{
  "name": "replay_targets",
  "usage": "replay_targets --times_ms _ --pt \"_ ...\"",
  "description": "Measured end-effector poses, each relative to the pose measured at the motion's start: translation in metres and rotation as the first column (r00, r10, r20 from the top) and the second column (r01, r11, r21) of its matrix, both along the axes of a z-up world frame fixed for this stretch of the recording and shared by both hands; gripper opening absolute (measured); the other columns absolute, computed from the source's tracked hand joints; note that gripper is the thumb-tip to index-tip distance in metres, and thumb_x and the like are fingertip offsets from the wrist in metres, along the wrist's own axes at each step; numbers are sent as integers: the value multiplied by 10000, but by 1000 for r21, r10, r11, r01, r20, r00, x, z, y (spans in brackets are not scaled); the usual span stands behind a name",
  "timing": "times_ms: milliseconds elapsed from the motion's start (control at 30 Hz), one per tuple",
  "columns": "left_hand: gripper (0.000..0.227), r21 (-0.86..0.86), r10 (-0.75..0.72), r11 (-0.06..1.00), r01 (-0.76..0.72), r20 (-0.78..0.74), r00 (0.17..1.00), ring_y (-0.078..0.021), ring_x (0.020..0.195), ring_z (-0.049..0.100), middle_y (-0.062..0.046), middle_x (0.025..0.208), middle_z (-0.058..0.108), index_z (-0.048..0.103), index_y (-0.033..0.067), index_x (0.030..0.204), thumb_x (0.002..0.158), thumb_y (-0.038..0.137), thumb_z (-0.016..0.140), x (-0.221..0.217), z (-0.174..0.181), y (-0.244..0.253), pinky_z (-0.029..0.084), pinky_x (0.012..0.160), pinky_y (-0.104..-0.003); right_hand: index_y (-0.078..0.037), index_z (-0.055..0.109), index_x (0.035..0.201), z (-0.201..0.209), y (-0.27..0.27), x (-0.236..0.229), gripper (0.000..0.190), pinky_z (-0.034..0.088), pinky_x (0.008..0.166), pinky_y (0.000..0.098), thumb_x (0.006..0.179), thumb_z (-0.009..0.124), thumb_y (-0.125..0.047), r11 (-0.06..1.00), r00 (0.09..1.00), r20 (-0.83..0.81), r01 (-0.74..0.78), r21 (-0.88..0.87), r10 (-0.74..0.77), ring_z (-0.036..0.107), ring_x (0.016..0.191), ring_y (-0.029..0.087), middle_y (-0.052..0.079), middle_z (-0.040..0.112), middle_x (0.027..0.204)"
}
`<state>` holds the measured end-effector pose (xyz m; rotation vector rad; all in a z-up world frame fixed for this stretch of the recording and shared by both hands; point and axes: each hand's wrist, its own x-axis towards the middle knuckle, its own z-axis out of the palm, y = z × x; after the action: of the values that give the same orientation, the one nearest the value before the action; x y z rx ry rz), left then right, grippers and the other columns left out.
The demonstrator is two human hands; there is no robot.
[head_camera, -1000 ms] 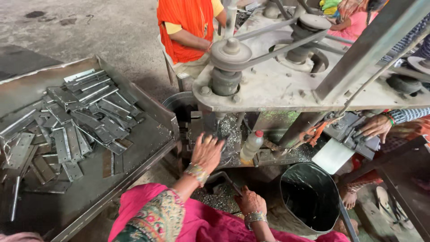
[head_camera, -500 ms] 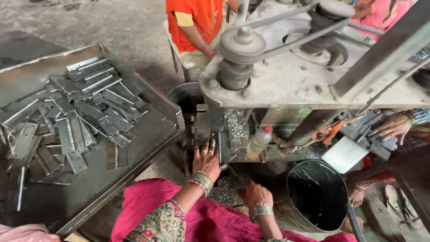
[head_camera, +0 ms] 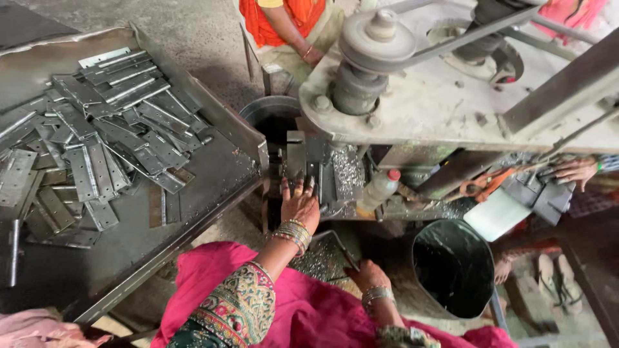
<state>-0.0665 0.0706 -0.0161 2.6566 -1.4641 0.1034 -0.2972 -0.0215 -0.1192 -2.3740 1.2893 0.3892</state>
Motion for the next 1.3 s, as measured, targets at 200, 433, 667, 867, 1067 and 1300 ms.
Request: replay_targets --times_ms 200,433,667,867,1067,1300 --pt "394 284 -40 958 31 26 999 -298 1578 298 -122 1595 467 674 125 1344 1062 210 413 4 18 -24 1 1260 -668 -102 723 1065 73 -2 20 654 590 863 466 867 603 -715 964 991 -75 -128 -231 114 731 1023 341 161 757 1058" --pt "443 -60 76 996 -67 164 983 -285 1456 385 -135 1549 486 715 87 1266 905 208 489 13 -4 -39 19 1163 -669 -147 747 1023 85 11 21 520 585 886 458 842 674 -629 992 999 -36 11 -123 -16 731 1023 339 153 762 1050" --pt "332 141 -16 990 2 94 995 -276 1417 442 -110 1375 634 756 102 1167 998 190 484 -1 19 -18 25 1234 -674 -138 694 1096 87 8 25 550 570 889 479 866 650 -636 989 998 -29 -58 -139 54 716 1042 354 160 748 1064" --pt "309 155 -29 988 9 125 992 -293 1431 449 -115 1290 695 804 123 1049 994 190 508 -11 25 -17 32 1238 -651 -117 731 1088 35 3 2 592 568 906 479 832 687 -649 998 1000 26 9 61 -10 709 1052 365 185 739 1076" --pt "304 48 1 999 -10 172 985 -293 1398 444 -120 1340 650 796 110 1042 909 182 532 -5 14 -20 42 1177 -676 -119 752 1058 45 13 8 590 573 903 479 822 677 -655 1000 1000 27 0 14 0 718 1038 360 173 753 1060" --pt "315 83 68 994 -75 85 994 -265 1440 437 -112 1445 598 775 130 1141 988 199 509 15 13 -48 28 1229 -672 -108 740 1047 74 -2 24 580 581 876 476 899 630 -658 993 996 -28 -82 -85 79 724 1026 357 186 750 1063"
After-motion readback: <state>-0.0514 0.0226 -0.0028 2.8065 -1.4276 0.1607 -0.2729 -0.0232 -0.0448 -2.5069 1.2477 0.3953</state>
